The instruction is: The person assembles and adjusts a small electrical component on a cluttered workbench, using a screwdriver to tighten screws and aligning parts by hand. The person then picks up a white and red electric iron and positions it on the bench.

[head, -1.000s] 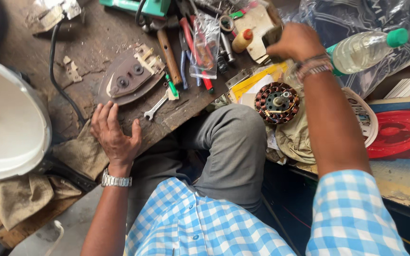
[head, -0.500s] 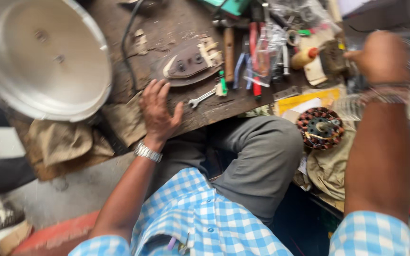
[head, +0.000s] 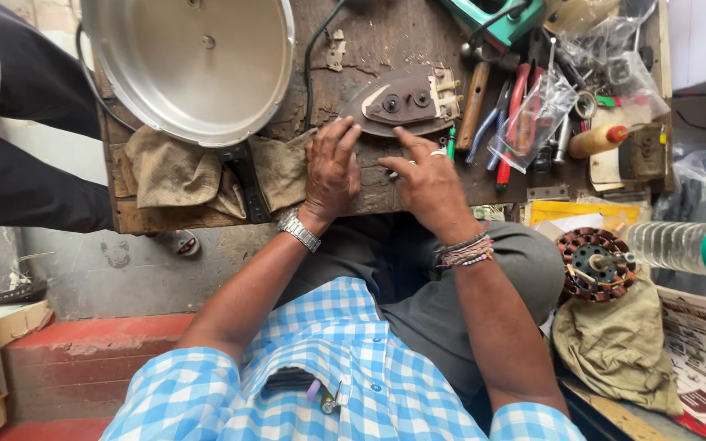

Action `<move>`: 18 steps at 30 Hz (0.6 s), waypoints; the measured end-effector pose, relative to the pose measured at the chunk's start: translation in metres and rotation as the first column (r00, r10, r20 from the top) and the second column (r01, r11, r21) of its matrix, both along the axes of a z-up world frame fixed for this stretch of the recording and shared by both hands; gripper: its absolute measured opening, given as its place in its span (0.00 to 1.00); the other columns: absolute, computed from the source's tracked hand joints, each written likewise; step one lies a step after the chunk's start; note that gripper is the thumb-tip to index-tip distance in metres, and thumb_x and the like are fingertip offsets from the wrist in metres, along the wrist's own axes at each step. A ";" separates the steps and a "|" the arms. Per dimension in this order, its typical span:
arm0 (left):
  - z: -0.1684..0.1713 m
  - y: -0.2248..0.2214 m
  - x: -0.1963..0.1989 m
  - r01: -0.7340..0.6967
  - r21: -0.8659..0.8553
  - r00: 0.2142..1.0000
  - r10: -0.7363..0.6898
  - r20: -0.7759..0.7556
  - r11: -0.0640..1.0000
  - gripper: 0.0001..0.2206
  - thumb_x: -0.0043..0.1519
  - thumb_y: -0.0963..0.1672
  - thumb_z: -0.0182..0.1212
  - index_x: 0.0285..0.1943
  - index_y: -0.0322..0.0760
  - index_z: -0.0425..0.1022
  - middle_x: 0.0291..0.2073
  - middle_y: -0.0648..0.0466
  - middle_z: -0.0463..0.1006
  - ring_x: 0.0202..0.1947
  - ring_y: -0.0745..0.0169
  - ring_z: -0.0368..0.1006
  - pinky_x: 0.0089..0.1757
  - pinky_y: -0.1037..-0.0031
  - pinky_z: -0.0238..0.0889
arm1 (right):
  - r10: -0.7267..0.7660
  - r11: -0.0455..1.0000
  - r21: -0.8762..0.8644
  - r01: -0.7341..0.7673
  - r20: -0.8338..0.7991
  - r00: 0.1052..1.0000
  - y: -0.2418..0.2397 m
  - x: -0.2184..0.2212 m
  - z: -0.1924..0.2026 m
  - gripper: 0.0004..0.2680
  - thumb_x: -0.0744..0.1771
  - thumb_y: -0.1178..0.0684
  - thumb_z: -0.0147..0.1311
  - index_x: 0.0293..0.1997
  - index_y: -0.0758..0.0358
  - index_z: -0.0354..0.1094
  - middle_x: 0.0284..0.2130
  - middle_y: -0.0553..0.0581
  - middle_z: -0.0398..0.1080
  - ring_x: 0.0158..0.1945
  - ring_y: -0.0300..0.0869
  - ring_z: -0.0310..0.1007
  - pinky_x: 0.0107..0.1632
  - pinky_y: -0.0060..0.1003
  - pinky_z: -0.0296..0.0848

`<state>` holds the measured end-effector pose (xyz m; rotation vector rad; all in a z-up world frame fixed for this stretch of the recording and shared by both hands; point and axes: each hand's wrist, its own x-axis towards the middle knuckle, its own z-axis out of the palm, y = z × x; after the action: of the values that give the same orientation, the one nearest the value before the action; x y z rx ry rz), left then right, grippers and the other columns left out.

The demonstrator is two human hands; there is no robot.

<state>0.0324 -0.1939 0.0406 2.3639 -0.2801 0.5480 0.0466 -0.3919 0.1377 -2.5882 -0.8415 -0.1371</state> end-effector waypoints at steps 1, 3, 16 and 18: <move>0.002 -0.001 0.001 0.021 -0.032 1.000 -0.020 0.024 0.999 0.18 0.60 0.38 0.62 0.61 0.34 0.75 0.65 0.47 0.71 0.69 0.48 0.62 0.62 0.58 0.55 | -0.013 1.000 0.009 0.014 -0.013 1.000 0.001 -0.002 0.000 0.15 0.59 0.63 0.60 0.49 0.57 0.76 0.60 0.61 0.67 0.59 0.54 0.68 0.57 0.46 0.70; 0.010 -0.003 -0.001 0.061 -0.092 0.996 -0.055 0.073 0.994 0.12 0.61 0.40 0.65 0.52 0.37 0.75 0.62 0.45 0.71 0.66 0.45 0.62 0.60 0.56 0.54 | -0.037 0.999 0.029 0.038 -0.041 0.998 0.001 -0.003 0.001 0.14 0.62 0.61 0.61 0.52 0.58 0.73 0.59 0.59 0.69 0.59 0.53 0.69 0.58 0.47 0.70; 0.067 0.133 0.021 -0.139 0.357 0.988 0.153 -0.012 0.924 0.31 0.58 0.48 0.75 0.68 0.34 0.69 0.63 0.40 0.70 0.65 0.38 0.64 0.63 0.52 0.53 | 0.022 0.998 0.055 -0.019 -0.052 0.998 0.009 0.003 0.013 0.13 0.62 0.58 0.61 0.52 0.59 0.71 0.58 0.61 0.69 0.55 0.54 0.72 0.55 0.47 0.72; 0.053 0.126 0.027 -0.097 0.470 0.993 0.116 -0.011 0.877 0.29 0.57 0.49 0.74 0.66 0.35 0.72 0.60 0.41 0.72 0.61 0.42 0.67 0.59 0.54 0.56 | 0.021 0.999 0.046 -0.017 -0.097 0.995 0.007 -0.001 0.009 0.12 0.63 0.58 0.61 0.51 0.59 0.71 0.58 0.61 0.69 0.52 0.54 0.72 0.53 0.46 0.73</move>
<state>0.0590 -0.0674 0.0936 2.8738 -0.2916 0.5292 0.0456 -0.3850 0.1463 -2.5217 -0.8176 -0.0237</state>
